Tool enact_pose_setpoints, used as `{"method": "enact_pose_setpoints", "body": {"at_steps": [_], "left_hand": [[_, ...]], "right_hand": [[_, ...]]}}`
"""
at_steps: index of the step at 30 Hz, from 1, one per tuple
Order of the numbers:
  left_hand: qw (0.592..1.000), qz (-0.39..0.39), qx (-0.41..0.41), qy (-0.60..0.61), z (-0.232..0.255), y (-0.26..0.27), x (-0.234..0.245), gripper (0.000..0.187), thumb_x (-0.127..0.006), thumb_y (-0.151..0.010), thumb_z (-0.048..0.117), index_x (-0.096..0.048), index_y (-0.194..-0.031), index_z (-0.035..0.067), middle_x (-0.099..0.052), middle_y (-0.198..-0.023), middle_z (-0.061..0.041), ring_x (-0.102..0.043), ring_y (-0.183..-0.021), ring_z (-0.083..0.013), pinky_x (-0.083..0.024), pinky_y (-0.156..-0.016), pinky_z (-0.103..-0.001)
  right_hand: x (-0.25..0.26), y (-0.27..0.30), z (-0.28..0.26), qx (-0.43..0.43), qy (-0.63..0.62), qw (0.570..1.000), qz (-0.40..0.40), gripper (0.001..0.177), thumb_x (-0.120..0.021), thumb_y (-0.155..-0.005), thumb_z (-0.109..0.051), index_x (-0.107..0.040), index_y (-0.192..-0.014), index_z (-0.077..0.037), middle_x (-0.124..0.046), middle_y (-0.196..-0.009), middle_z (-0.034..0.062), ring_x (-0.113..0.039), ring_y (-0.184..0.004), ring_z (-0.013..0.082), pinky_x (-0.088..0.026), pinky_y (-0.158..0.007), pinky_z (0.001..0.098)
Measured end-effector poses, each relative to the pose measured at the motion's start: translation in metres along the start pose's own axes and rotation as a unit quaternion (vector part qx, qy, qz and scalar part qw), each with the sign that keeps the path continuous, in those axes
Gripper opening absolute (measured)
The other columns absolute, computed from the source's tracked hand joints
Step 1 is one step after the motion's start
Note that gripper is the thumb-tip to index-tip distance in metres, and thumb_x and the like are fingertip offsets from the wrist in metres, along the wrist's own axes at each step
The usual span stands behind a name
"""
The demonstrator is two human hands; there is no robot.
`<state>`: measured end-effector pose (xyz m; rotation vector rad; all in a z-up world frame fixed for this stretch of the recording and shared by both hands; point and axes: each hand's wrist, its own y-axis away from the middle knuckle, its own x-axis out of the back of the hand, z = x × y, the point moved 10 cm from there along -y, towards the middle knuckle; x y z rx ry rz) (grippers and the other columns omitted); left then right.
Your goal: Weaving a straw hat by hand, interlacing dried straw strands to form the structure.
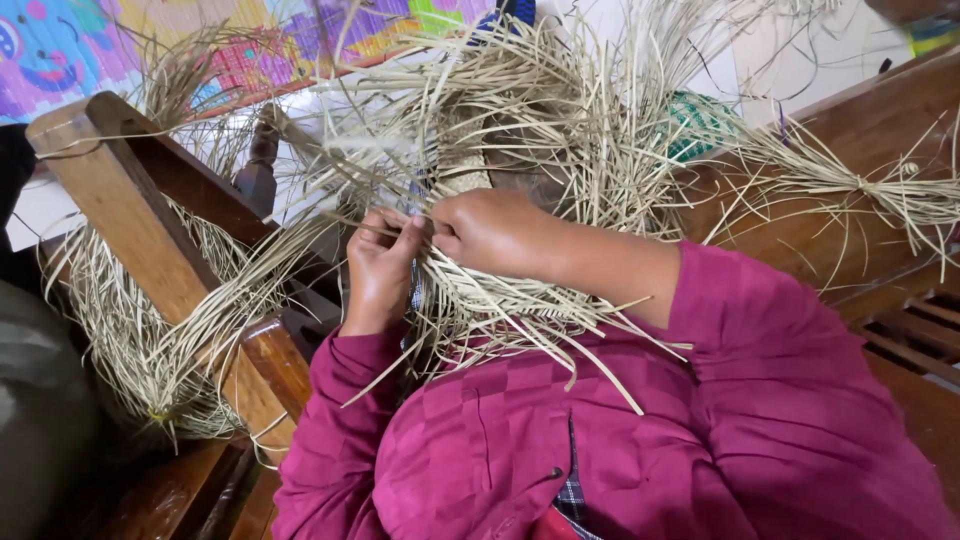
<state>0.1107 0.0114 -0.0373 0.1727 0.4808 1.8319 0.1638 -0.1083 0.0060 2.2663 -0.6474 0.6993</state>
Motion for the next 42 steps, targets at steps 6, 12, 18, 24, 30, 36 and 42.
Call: {"method": "enact_pose_setpoints", "body": {"at_steps": [6, 12, 18, 24, 30, 36, 42], "left_hand": [[0.998, -0.006, -0.036, -0.048, -0.009, -0.001, 0.002, 0.010, -0.073, -0.098, 0.011, -0.066, -0.092, 0.007, -0.066, -0.084, -0.004, -0.058, -0.080, -0.0109, -0.051, -0.076, -0.028], [0.999, 0.001, -0.028, -0.028, -0.001, -0.001, 0.003, 0.008, -0.071, -0.100, 0.013, -0.067, -0.095, 0.008, -0.067, -0.085, -0.003, -0.058, -0.079, -0.0114, -0.050, -0.076, -0.028], [0.978, 0.009, -0.122, -0.167, 0.002, 0.006, 0.005, 0.007, -0.069, -0.099, 0.003, -0.067, -0.096, -0.002, -0.070, -0.083, -0.019, -0.063, -0.076, -0.0203, -0.054, -0.070, -0.040], [0.972, -0.004, -0.069, -0.226, 0.010, 0.003, 0.001, 0.008, -0.062, -0.099, 0.018, -0.063, -0.099, 0.010, -0.064, -0.088, -0.003, -0.059, -0.082, -0.0161, -0.049, -0.081, -0.033], [0.991, -0.004, 0.012, -0.132, -0.001, -0.006, 0.006, 0.004, -0.068, -0.094, 0.006, -0.071, -0.095, 0.003, -0.072, -0.080, -0.010, -0.065, -0.067, -0.0143, -0.058, -0.063, -0.030], [0.975, -0.024, 0.006, -0.222, 0.011, -0.035, 0.001, 0.019, -0.082, -0.089, 0.018, -0.075, -0.098, 0.002, -0.075, -0.081, -0.014, -0.069, -0.072, -0.0154, -0.058, -0.064, -0.034], [0.983, 0.009, 0.026, -0.179, 0.020, -0.026, -0.017, 0.021, -0.080, -0.091, 0.021, -0.071, -0.087, 0.003, -0.069, -0.071, -0.009, -0.064, -0.063, -0.0139, -0.056, -0.057, -0.032]], "right_hand": [[0.011, -0.002, -0.007, 0.002, 0.011, 1.000, 0.010, 0.017, -0.063, -0.093, -0.028, -0.065, -0.091, -0.012, -0.071, -0.077, 0.0140, -0.072, -0.082, 0.0407, -0.057, -0.072, 0.0518], [0.021, 0.002, -0.001, -0.012, -0.125, 0.992, 0.007, 0.014, -0.068, -0.088, -0.029, -0.066, -0.086, -0.015, -0.070, -0.078, 0.0120, -0.073, -0.085, 0.0350, -0.057, -0.071, 0.0483], [0.017, -0.007, 0.002, -0.026, -0.283, 0.959, -0.010, 0.015, -0.064, -0.094, -0.019, -0.074, -0.086, -0.011, -0.067, -0.059, -0.0001, -0.064, -0.059, 0.0134, -0.053, -0.064, 0.0288], [0.115, -0.009, -0.085, 0.208, -0.597, 0.775, -0.023, 0.029, -0.066, -0.098, -0.018, -0.069, -0.115, 0.004, -0.070, -0.082, 0.0147, -0.068, -0.077, 0.0197, -0.063, -0.080, 0.0335], [0.067, 0.002, -0.035, 0.182, -0.214, 0.959, 0.016, 0.021, -0.059, -0.100, -0.025, -0.074, -0.096, -0.011, -0.073, -0.084, 0.0089, -0.071, -0.078, 0.0248, -0.057, -0.072, 0.0391], [-0.028, 0.040, -0.002, 0.284, 0.099, 0.938, 0.170, 0.011, -0.056, -0.097, -0.022, -0.062, -0.098, -0.012, -0.063, -0.094, 0.0072, -0.063, -0.091, 0.0292, -0.053, -0.078, 0.0418], [0.013, 0.042, 0.006, 0.321, 0.127, 0.902, 0.258, 0.018, -0.051, -0.103, -0.021, -0.063, -0.095, -0.011, -0.060, -0.094, 0.0074, -0.061, -0.097, 0.0276, -0.051, -0.085, 0.0393]]}}
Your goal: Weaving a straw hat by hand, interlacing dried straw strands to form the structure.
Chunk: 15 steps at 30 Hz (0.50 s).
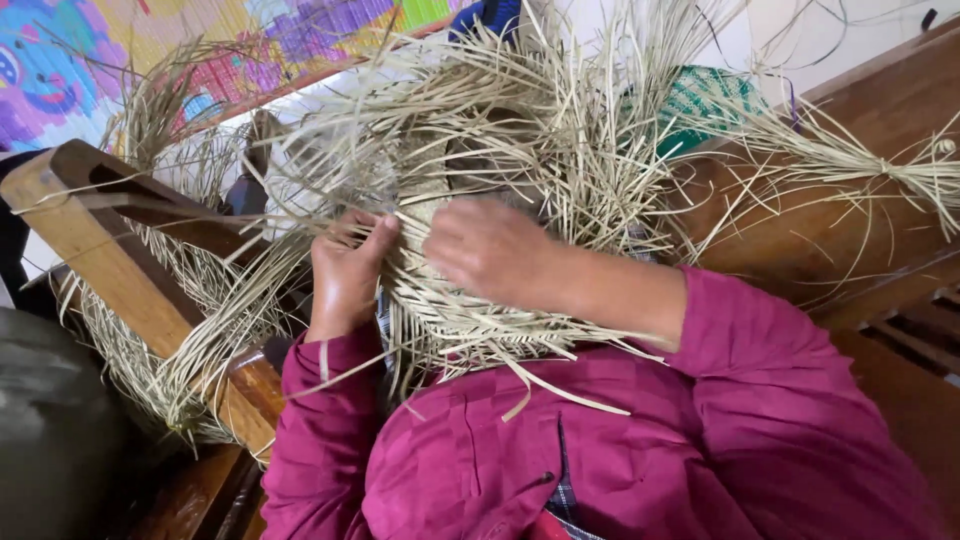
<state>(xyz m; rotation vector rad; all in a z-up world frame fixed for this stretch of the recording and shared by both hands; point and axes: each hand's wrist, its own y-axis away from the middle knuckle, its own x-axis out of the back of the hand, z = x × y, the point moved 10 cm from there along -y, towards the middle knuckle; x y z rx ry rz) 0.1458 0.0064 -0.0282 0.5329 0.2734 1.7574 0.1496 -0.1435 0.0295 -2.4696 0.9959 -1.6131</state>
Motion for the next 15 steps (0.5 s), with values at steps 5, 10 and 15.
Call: {"method": "enact_pose_setpoints", "body": {"at_steps": [5, 10, 15], "left_hand": [[0.995, -0.002, 0.063, 0.084, -0.037, -0.017, -0.002, 0.019, -0.080, -0.093, 0.021, -0.068, -0.087, 0.007, -0.071, -0.076, -0.007, -0.065, -0.068, -0.0137, -0.057, -0.068, -0.029], [0.992, -0.002, 0.092, 0.087, -0.043, -0.016, -0.003, 0.019, -0.080, -0.093, 0.020, -0.068, -0.089, 0.007, -0.071, -0.080, -0.006, -0.065, -0.073, -0.0133, -0.058, -0.075, -0.030], [0.993, 0.014, 0.075, 0.093, -0.045, -0.017, -0.004, 0.014, -0.078, -0.093, 0.014, -0.069, -0.089, 0.003, -0.067, -0.078, -0.006, -0.064, -0.072, -0.0141, -0.058, -0.068, -0.032]], "right_hand": [[0.029, -0.016, 0.055, -0.164, 0.059, 0.974, -0.145, 0.026, -0.046, -0.107, -0.035, -0.063, -0.105, -0.015, -0.053, -0.106, 0.0076, -0.051, -0.101, 0.0271, -0.049, -0.079, 0.0402], [0.008, -0.013, 0.063, -0.139, 0.051, 0.984, -0.097, 0.028, -0.049, -0.105, -0.041, -0.064, -0.095, -0.019, -0.050, -0.097, 0.0062, -0.050, -0.099, 0.0316, -0.049, -0.071, 0.0452], [0.003, -0.009, 0.060, -0.163, 0.004, 0.977, -0.140, 0.023, -0.053, -0.101, -0.028, -0.065, -0.086, -0.014, -0.054, -0.088, 0.0055, -0.055, -0.091, 0.0289, -0.052, -0.073, 0.0417]]}}
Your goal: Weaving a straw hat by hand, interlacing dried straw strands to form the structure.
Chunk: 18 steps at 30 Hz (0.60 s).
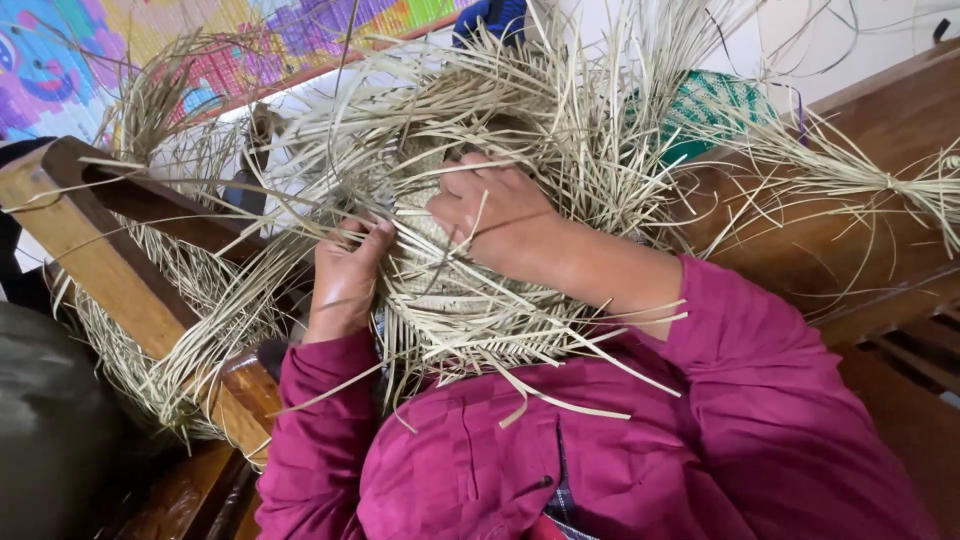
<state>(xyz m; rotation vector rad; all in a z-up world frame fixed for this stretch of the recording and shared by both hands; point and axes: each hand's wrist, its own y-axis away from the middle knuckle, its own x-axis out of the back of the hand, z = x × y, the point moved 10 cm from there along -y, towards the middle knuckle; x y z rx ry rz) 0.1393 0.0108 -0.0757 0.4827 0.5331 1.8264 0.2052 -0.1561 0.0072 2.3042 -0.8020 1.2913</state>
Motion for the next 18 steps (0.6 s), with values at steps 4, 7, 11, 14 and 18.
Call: {"method": "enact_pose_setpoints", "body": {"at_steps": [4, 7, 11, 14, 18], "left_hand": [[1.000, -0.006, -0.007, 0.016, 0.003, 0.002, 0.002, 0.017, -0.081, -0.091, 0.015, -0.069, -0.088, 0.004, -0.068, -0.078, -0.007, -0.064, -0.073, -0.0143, -0.059, -0.069, -0.032], [1.000, -0.005, -0.014, 0.023, -0.004, -0.004, 0.004, 0.012, -0.078, -0.092, 0.013, -0.070, -0.089, 0.004, -0.067, -0.079, -0.004, -0.063, -0.072, -0.0123, -0.059, -0.069, -0.030], [0.999, -0.035, 0.012, 0.025, -0.036, -0.018, 0.010, 0.012, -0.072, -0.097, 0.015, -0.069, -0.094, 0.004, -0.067, -0.081, -0.006, -0.066, -0.074, -0.0165, -0.062, -0.069, -0.035], [0.997, -0.052, 0.035, 0.050, -0.037, -0.025, 0.005, 0.016, -0.073, -0.097, 0.018, -0.069, -0.094, 0.002, -0.068, -0.079, -0.009, -0.067, -0.071, -0.0191, -0.063, -0.067, -0.038], [0.991, -0.051, 0.070, 0.099, -0.079, -0.034, 0.018, 0.016, -0.074, -0.095, 0.017, -0.067, -0.092, 0.003, -0.069, -0.080, -0.010, -0.071, -0.072, -0.0198, -0.064, -0.068, -0.038]], "right_hand": [[-0.019, 0.007, 0.005, -0.026, -0.037, 0.994, -0.102, 0.026, -0.046, -0.102, -0.030, -0.063, -0.087, -0.017, -0.055, -0.091, 0.0054, -0.054, -0.095, 0.0292, -0.051, -0.074, 0.0432], [0.005, 0.009, -0.010, 0.047, 0.031, 0.992, 0.115, 0.018, -0.060, -0.095, -0.028, -0.058, -0.081, -0.017, -0.059, -0.093, 0.0042, -0.058, -0.094, 0.0269, -0.049, -0.077, 0.0409], [-0.001, 0.012, -0.019, 0.053, -0.003, 0.991, 0.127, 0.018, -0.056, -0.099, -0.027, -0.061, -0.087, -0.015, -0.058, -0.091, 0.0042, -0.058, -0.089, 0.0265, -0.049, -0.073, 0.0400], [-0.001, 0.017, -0.026, 0.060, -0.012, 0.991, 0.116, 0.016, -0.054, -0.099, -0.021, -0.064, -0.090, -0.013, -0.059, -0.091, 0.0051, -0.057, -0.087, 0.0266, -0.049, -0.072, 0.0396], [-0.005, 0.028, -0.033, 0.080, 0.070, 0.980, 0.171, 0.013, -0.057, -0.098, -0.025, -0.065, -0.102, -0.015, -0.057, -0.101, 0.0043, -0.056, -0.100, 0.0266, -0.047, -0.081, 0.0406]]}}
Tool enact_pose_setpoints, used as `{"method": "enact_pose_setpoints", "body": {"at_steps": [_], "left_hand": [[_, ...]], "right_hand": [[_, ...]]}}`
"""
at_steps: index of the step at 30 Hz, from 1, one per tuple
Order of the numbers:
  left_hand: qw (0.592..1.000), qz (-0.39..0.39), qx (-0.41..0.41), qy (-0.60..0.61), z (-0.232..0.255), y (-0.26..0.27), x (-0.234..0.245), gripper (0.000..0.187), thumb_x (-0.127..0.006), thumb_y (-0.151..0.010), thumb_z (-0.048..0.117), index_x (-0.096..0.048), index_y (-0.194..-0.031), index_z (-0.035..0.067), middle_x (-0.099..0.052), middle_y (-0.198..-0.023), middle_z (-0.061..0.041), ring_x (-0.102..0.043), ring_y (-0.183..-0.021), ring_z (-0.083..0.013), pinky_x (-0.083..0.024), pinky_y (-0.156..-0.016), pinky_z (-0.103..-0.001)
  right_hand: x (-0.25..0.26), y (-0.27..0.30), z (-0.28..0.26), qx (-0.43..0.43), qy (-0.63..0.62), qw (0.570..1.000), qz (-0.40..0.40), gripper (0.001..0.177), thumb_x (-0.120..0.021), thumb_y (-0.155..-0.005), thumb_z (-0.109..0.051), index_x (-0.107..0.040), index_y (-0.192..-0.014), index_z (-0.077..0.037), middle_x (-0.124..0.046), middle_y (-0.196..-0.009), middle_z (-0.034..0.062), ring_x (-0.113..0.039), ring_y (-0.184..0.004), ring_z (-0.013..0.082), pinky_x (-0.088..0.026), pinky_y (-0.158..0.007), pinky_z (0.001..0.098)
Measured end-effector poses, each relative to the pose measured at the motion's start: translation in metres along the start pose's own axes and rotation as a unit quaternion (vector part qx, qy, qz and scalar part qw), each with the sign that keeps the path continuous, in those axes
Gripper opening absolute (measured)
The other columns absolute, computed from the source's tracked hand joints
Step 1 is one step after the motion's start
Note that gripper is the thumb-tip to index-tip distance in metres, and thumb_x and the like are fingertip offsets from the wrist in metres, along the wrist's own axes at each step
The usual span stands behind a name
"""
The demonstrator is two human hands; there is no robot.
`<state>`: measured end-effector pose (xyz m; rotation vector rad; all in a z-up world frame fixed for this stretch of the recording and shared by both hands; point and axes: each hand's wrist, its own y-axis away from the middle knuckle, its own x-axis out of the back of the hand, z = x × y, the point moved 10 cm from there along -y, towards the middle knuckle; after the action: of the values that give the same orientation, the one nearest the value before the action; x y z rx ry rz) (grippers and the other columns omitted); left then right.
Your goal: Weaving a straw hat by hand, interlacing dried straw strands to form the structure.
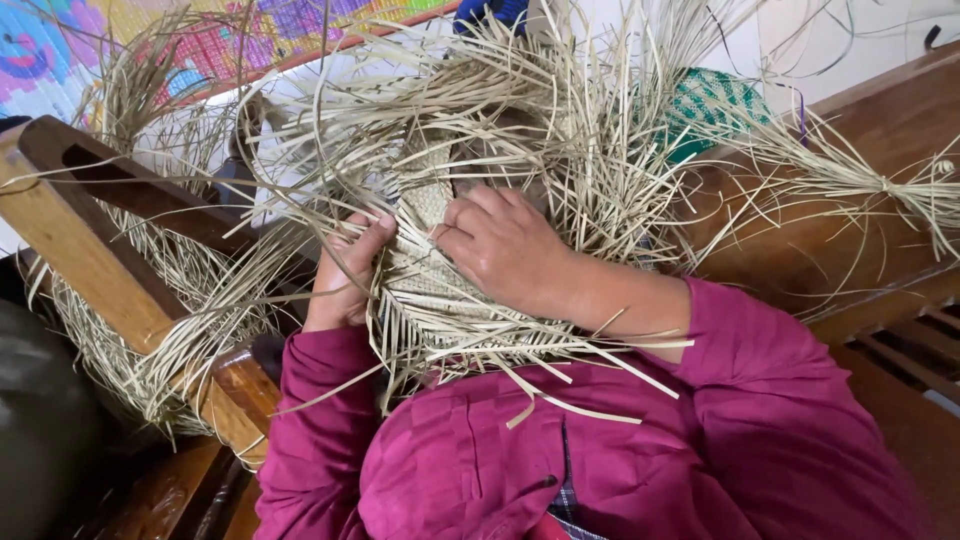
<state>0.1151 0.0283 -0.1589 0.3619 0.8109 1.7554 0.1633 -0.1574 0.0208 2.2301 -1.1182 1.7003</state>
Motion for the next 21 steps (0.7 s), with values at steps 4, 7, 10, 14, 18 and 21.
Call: {"method": "enact_pose_setpoints", "body": {"at_steps": [4, 7, 10, 14, 18, 21], "left_hand": [[1.000, 0.003, 0.017, 0.015, 0.011, 0.014, -0.011, 0.017, -0.075, -0.094, 0.018, -0.067, -0.092, 0.003, -0.069, -0.079, -0.011, -0.070, -0.071, -0.0214, -0.064, -0.067, -0.040], [0.999, 0.008, 0.022, 0.026, 0.017, 0.020, -0.015, 0.017, -0.076, -0.093, 0.018, -0.066, -0.091, 0.004, -0.069, -0.078, -0.011, -0.071, -0.070, -0.0217, -0.064, -0.065, -0.040], [1.000, 0.020, 0.013, 0.020, 0.022, 0.023, -0.016, 0.018, -0.075, -0.094, 0.020, -0.067, -0.092, 0.004, -0.068, -0.079, -0.009, -0.071, -0.072, -0.0196, -0.064, -0.066, -0.038], [0.996, 0.045, -0.051, -0.053, 0.070, 0.053, -0.041, 0.022, -0.079, -0.094, 0.024, -0.069, -0.091, 0.004, -0.069, -0.079, -0.009, -0.066, -0.073, -0.0158, -0.062, -0.067, -0.034], [0.973, 0.062, -0.157, -0.156, 0.099, 0.063, -0.046, 0.022, -0.085, -0.090, 0.019, -0.070, -0.087, 0.003, -0.070, -0.078, -0.011, -0.063, -0.070, -0.0142, -0.055, -0.064, -0.029], [0.906, 0.050, -0.289, -0.304, 0.102, 0.070, -0.056, 0.023, -0.074, -0.101, 0.019, -0.070, -0.097, -0.003, -0.072, -0.083, -0.020, -0.069, -0.067, -0.0266, -0.062, -0.068, -0.035]], "right_hand": [[0.013, -0.006, -0.007, 0.007, 0.001, 0.999, 0.037, 0.013, -0.055, -0.099, -0.023, -0.065, -0.098, -0.014, -0.055, -0.094, 0.0053, -0.056, -0.090, 0.0270, -0.045, -0.073, 0.0401], [0.018, -0.008, -0.008, 0.013, 0.003, 0.999, 0.048, 0.013, -0.054, -0.099, -0.022, -0.065, -0.099, -0.014, -0.055, -0.094, 0.0050, -0.055, -0.090, 0.0267, -0.045, -0.072, 0.0397], [0.022, -0.010, -0.007, 0.014, 0.001, 0.999, 0.042, 0.013, -0.055, -0.099, -0.020, -0.066, -0.098, -0.013, -0.055, -0.093, 0.0062, -0.055, -0.089, 0.0278, -0.044, -0.070, 0.0402], [0.020, -0.013, -0.002, 0.003, -0.037, 0.999, -0.028, 0.014, -0.059, -0.095, -0.014, -0.072, -0.097, -0.010, -0.060, -0.091, 0.0069, -0.056, -0.087, 0.0265, -0.043, -0.068, 0.0388], [0.041, -0.029, 0.005, -0.002, -0.034, 0.998, -0.060, 0.014, -0.062, -0.097, -0.011, -0.075, -0.101, -0.009, -0.061, -0.092, 0.0079, -0.057, -0.090, 0.0248, -0.045, -0.073, 0.0361], [0.075, -0.057, -0.017, 0.061, -0.060, 0.996, 0.036, 0.015, -0.061, -0.096, -0.002, -0.075, -0.100, -0.005, -0.064, -0.088, 0.0106, -0.062, -0.087, 0.0275, -0.049, -0.072, 0.0355]]}}
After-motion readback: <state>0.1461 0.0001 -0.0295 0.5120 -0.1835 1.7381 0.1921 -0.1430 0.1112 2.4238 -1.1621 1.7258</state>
